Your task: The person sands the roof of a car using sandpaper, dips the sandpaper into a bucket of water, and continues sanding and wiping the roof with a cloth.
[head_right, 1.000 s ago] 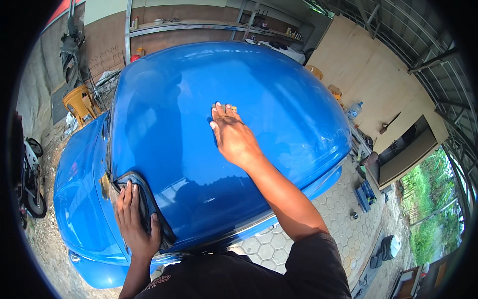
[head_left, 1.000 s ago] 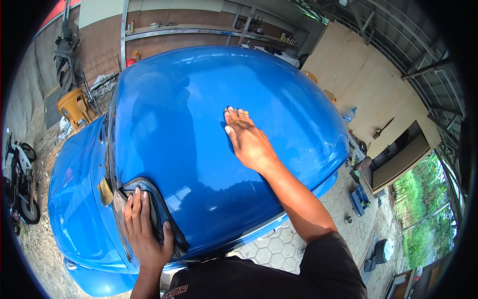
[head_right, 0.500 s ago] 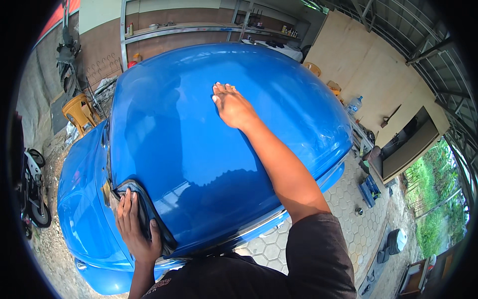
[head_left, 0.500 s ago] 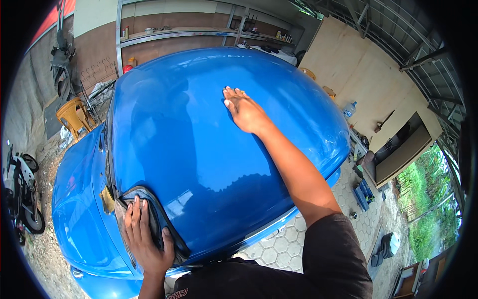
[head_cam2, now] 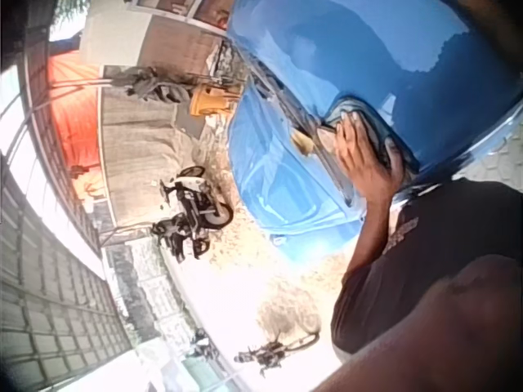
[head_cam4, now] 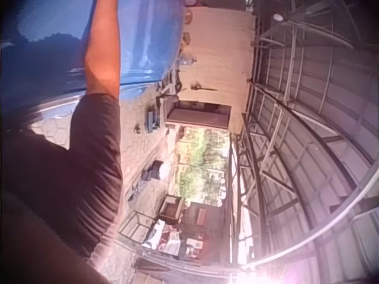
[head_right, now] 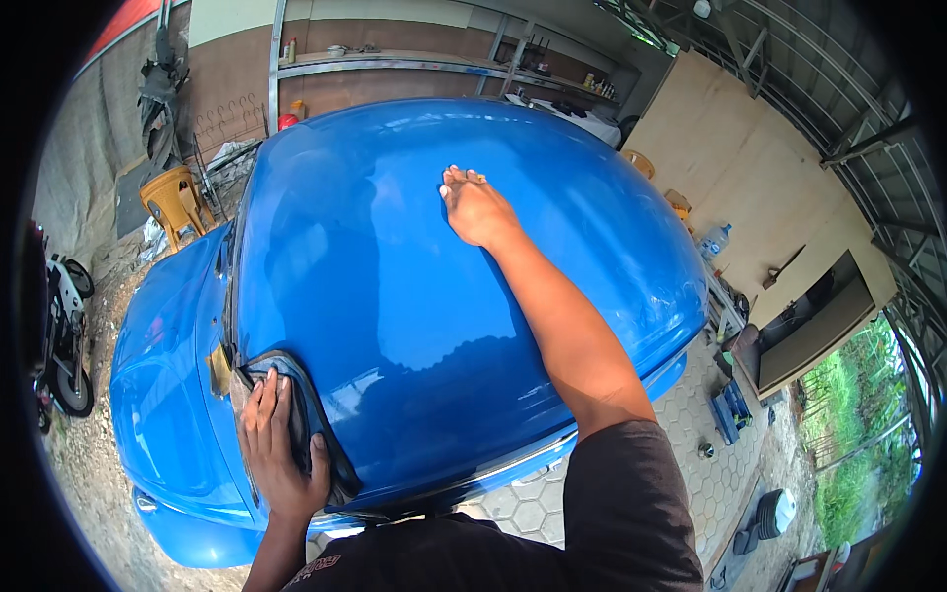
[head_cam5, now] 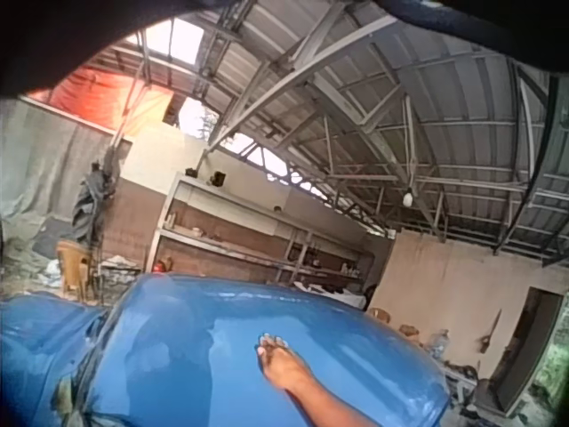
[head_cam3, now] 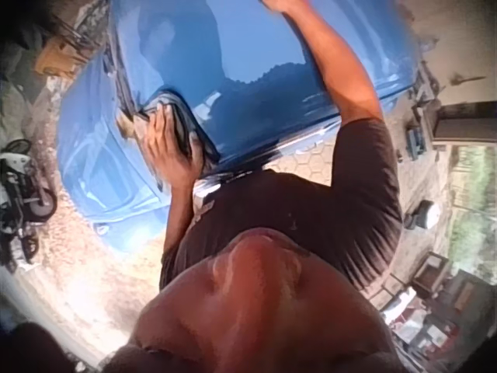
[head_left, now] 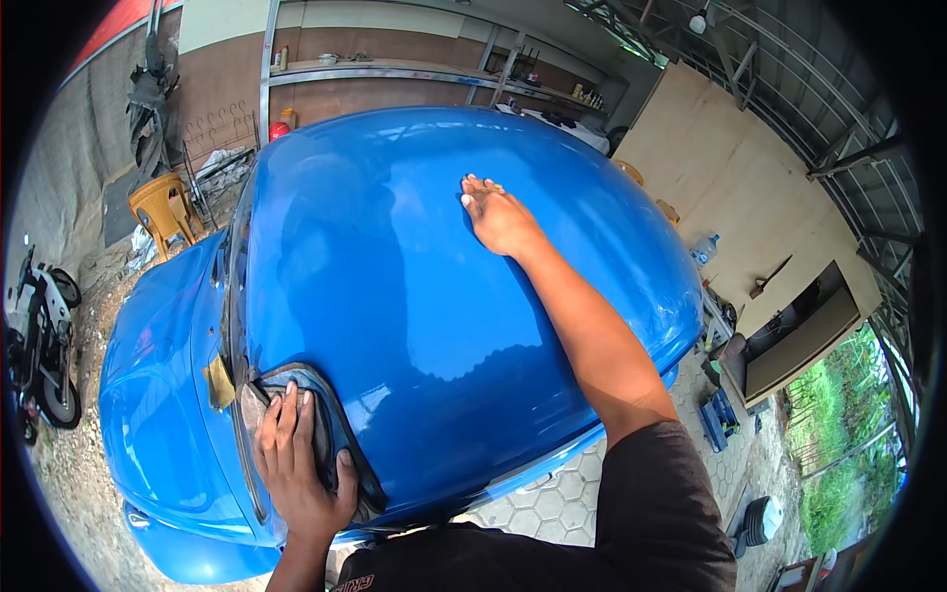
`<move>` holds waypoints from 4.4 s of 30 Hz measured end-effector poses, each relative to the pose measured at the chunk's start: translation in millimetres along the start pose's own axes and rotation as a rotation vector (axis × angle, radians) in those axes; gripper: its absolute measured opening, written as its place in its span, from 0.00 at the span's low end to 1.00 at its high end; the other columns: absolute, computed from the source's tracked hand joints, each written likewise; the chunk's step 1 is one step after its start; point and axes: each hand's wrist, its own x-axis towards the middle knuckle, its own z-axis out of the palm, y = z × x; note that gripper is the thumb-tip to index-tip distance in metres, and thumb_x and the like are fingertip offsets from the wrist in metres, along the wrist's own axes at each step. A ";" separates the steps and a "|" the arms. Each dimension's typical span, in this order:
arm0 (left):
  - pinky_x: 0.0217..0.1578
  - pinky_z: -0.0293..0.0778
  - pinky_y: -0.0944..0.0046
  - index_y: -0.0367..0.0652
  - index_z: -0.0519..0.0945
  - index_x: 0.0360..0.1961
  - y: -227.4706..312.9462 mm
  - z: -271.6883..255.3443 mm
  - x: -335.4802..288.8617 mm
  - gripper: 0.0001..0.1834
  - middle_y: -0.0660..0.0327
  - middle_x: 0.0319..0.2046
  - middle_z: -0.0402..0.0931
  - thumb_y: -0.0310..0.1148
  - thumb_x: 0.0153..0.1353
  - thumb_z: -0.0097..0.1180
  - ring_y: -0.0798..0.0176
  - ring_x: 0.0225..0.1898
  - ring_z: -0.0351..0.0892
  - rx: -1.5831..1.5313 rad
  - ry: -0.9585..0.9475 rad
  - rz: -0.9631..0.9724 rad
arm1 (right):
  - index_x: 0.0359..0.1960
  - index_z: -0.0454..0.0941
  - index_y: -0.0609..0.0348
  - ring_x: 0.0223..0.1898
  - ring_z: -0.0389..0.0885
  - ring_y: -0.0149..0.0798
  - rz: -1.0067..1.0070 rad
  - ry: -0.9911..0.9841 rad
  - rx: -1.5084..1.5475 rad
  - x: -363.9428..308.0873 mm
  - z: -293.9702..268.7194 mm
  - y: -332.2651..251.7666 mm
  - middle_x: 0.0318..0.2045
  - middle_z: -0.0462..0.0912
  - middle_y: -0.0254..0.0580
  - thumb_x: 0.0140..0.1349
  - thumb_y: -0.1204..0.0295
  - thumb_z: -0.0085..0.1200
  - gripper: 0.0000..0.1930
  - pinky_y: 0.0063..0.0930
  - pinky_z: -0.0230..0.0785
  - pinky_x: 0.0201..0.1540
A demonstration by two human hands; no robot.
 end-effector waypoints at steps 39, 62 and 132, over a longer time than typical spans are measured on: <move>0.86 0.60 0.30 0.35 0.81 0.83 -4.0 -2.1 -2.3 0.41 0.39 0.83 0.79 0.46 0.73 0.63 0.31 0.84 0.75 -0.044 0.014 -0.031 | 0.92 0.69 0.62 0.94 0.63 0.58 -0.082 -0.009 -0.078 -26.3 9.8 2.4 0.95 0.65 0.52 0.97 0.61 0.39 0.31 0.49 0.55 0.98; 0.87 0.59 0.29 0.35 0.81 0.83 -2.0 -2.8 -3.8 0.42 0.41 0.84 0.78 0.45 0.72 0.64 0.32 0.85 0.74 -0.050 -0.004 -0.043 | 0.91 0.71 0.64 0.94 0.63 0.59 -0.142 -0.009 -0.009 -64.2 3.1 -8.5 0.93 0.68 0.56 0.97 0.61 0.39 0.30 0.48 0.56 0.98; 0.97 0.42 0.42 0.40 0.48 1.00 72.0 59.6 202.0 0.48 0.42 0.99 0.47 0.55 0.94 0.51 0.39 1.00 0.40 0.170 -0.380 -0.027 | 0.88 0.65 0.82 0.75 0.86 0.57 0.271 1.054 1.273 -324.6 23.3 106.9 0.77 0.82 0.71 0.97 0.53 0.47 0.38 0.52 0.82 0.78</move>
